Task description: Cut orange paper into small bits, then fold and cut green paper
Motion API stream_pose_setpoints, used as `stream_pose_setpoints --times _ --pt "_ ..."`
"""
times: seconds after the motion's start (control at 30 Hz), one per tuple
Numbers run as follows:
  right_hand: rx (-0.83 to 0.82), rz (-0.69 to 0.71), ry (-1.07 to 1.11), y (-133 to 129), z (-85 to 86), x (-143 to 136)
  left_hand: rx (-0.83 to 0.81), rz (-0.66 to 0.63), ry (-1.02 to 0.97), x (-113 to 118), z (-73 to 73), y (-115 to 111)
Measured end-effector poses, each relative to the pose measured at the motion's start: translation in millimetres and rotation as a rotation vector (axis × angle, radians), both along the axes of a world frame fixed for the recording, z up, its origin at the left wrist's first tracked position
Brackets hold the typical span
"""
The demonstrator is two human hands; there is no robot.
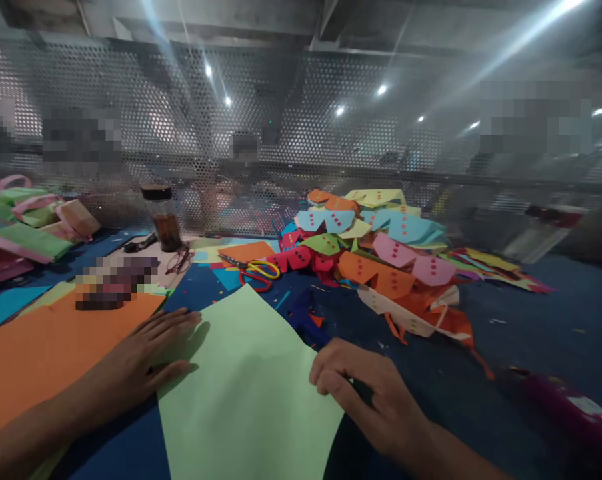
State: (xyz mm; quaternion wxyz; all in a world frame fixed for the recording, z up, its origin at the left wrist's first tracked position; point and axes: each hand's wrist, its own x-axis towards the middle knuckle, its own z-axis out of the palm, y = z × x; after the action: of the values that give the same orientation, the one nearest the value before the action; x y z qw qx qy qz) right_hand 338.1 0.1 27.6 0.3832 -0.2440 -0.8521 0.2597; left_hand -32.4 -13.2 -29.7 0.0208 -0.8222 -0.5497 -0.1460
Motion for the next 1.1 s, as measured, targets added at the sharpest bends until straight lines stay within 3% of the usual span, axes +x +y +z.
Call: stream_pose_setpoints --times 0.57,0.83,1.1 --pt "0.040 -0.142 0.029 10.1 -5.4 1.6 0.048 -0.047 -0.024 -6.2 -9.2 4.1" --pt "-0.092 -0.291 0.021 28.5 -9.6 9.0 0.037 -0.051 -0.010 -4.9 -14.9 3.2" --pt "0.043 -0.352 -0.063 33.7 -10.1 9.7 0.036 -0.044 0.017 0.3 -14.2 0.3"
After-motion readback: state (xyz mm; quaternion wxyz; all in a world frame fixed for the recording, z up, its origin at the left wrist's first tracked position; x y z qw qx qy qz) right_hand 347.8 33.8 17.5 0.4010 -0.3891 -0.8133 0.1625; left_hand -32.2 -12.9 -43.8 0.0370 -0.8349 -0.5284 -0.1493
